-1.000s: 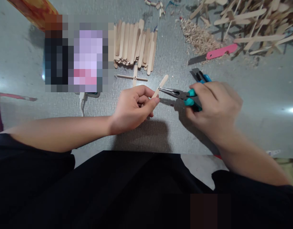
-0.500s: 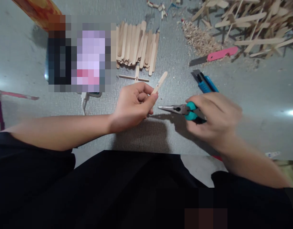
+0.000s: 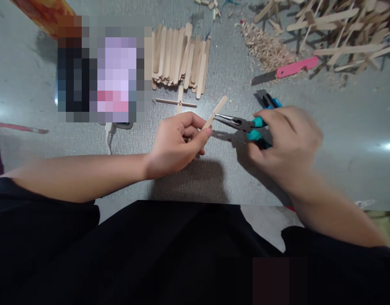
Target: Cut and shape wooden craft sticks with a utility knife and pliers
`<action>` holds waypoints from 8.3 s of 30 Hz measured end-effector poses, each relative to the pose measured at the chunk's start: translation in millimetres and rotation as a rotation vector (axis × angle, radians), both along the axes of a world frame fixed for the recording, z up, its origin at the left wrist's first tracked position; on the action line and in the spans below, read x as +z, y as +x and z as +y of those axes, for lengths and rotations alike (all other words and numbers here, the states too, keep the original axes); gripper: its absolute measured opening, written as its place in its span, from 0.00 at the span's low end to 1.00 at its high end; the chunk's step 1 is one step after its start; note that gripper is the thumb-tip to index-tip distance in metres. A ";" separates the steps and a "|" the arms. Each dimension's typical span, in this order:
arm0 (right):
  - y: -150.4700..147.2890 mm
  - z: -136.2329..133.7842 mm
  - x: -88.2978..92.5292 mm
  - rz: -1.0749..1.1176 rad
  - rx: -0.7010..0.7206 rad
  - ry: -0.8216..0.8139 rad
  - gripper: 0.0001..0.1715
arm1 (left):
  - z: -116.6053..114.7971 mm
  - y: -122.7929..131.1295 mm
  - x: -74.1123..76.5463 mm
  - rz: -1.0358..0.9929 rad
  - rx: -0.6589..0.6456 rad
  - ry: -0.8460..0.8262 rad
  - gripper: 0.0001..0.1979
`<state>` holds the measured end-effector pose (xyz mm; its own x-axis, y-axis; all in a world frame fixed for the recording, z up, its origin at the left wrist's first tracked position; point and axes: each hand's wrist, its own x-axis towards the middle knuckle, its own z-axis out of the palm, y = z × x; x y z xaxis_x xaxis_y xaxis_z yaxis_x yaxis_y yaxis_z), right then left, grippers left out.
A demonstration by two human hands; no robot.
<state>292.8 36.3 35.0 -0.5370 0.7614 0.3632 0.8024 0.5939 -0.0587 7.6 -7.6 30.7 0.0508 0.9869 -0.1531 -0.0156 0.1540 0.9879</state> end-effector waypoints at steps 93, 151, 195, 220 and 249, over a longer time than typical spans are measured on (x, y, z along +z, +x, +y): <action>-3.2 14.0 -6.1 0.379 0.282 -0.170 0.13 | 9.6 -5.2 -20.9 -0.301 -0.215 0.227 0.28; -28.7 25.8 -28.3 0.108 -0.115 -0.277 0.30 | -11.6 -12.0 -24.2 0.304 -0.212 0.428 0.17; -57.3 24.1 -19.5 1.258 0.317 -0.925 0.27 | 17.6 8.2 12.2 -0.352 -0.395 0.027 0.32; -51.0 16.9 -25.8 0.906 0.253 -0.446 0.38 | 13.6 26.7 -11.9 -0.520 -0.282 -0.060 0.25; -43.0 13.6 -1.5 0.768 0.266 -0.450 0.32 | 13.1 26.4 -0.7 -0.378 -0.075 -0.029 0.23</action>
<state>249.8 49.9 33.5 -0.4483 0.8034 0.3919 0.2885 0.5450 -0.7873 34.0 5.5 30.0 0.1807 0.9739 -0.1376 -0.3655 0.1964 0.9099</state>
